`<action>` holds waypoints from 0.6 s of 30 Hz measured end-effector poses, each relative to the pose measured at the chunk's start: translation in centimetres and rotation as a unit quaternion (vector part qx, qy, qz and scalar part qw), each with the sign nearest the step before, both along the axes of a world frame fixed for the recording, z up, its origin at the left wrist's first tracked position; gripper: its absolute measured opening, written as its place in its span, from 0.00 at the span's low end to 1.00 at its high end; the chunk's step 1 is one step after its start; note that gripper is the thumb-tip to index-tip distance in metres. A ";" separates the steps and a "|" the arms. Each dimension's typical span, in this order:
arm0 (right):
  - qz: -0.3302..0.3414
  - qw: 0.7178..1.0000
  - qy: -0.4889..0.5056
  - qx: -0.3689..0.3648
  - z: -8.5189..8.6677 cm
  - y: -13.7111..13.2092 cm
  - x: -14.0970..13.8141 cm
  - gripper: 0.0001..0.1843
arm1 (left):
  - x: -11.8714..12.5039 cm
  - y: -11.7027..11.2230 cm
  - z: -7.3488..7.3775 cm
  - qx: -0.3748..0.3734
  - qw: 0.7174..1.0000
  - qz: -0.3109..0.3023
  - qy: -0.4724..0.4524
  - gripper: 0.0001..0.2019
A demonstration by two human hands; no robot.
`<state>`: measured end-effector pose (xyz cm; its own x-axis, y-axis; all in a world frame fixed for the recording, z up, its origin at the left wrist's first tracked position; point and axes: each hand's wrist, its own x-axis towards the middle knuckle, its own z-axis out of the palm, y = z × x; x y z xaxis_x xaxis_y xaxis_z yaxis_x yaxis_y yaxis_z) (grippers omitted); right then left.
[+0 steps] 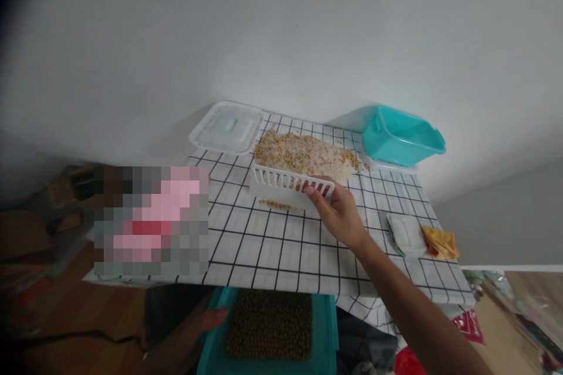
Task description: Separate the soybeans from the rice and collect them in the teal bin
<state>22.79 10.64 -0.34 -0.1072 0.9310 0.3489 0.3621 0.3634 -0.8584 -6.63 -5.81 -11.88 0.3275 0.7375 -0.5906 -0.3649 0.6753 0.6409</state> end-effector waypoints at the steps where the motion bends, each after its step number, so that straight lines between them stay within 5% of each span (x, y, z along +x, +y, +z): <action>1: 0.006 1.000 -0.003 0.003 0.1 -0.1 0.1 0.11 | 0.0 0.1 -0.1 0.000 1.000 -0.001 0.000 0.22; 18: 0.031 0.998 -0.026 0.043 1.4 -2.9 1.8 0.07 | -0.3 0.0 -0.3 -0.063 0.996 -0.018 -0.060 0.28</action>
<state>24.60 7.75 1.02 -0.1840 0.8892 0.4190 0.3800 0.4575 -0.8040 -6.97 -5.76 -12.14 0.4261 0.6464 -0.6330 -0.4073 0.7618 0.5037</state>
